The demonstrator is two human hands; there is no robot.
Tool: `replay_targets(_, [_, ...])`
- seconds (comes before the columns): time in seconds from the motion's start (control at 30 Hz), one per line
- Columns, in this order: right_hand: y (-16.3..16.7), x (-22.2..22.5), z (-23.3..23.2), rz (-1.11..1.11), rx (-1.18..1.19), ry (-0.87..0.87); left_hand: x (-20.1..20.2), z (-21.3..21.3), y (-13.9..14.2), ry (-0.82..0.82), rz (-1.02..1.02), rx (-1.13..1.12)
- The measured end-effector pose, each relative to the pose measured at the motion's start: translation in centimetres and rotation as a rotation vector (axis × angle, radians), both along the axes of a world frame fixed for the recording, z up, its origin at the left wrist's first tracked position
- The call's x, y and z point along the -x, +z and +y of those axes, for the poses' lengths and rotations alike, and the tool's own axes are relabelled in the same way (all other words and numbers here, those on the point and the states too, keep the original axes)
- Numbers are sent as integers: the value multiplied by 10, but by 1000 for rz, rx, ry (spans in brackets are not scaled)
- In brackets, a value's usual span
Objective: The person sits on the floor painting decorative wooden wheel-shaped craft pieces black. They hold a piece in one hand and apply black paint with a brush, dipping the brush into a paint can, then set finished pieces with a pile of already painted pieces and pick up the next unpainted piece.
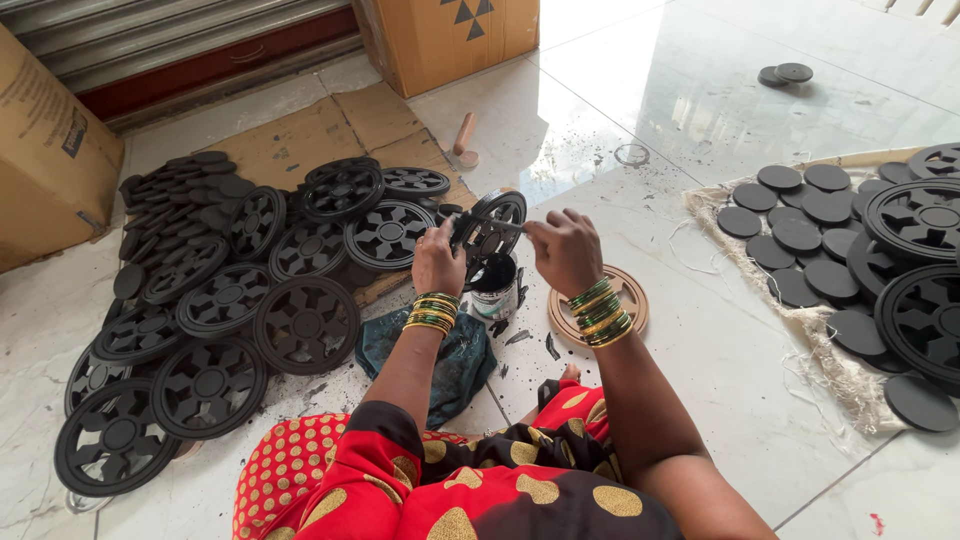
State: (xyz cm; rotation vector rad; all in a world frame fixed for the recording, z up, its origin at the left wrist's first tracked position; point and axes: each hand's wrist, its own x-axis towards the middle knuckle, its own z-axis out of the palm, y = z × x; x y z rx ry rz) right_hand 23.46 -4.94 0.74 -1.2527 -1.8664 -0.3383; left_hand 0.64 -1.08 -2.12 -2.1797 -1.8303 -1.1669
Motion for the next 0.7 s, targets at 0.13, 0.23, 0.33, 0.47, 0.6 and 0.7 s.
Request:
replay_targets(0.13, [6,2,-5,-84,-50,-69,-2,-4,5,27,-5,67])
replay_targets(0.23, [4,-2,-1,-36,1,-210,-4,-5,6,43,-12,94])
replay_targets(0.33, [-3,-8,5,4,39,-332,-3,-5,5,41,-24,75])
replay_targets(0.47, [-10,-17,8,163,61,-288,-3,1,9,17,44,72])
replay_targets(0.6, [-12,-20,7,212,75,-264,-11,12,17,25,64,78])
replay_targets(0.7, [-11,-19,6,207,93,-258,-18,28,26,4,146,59])
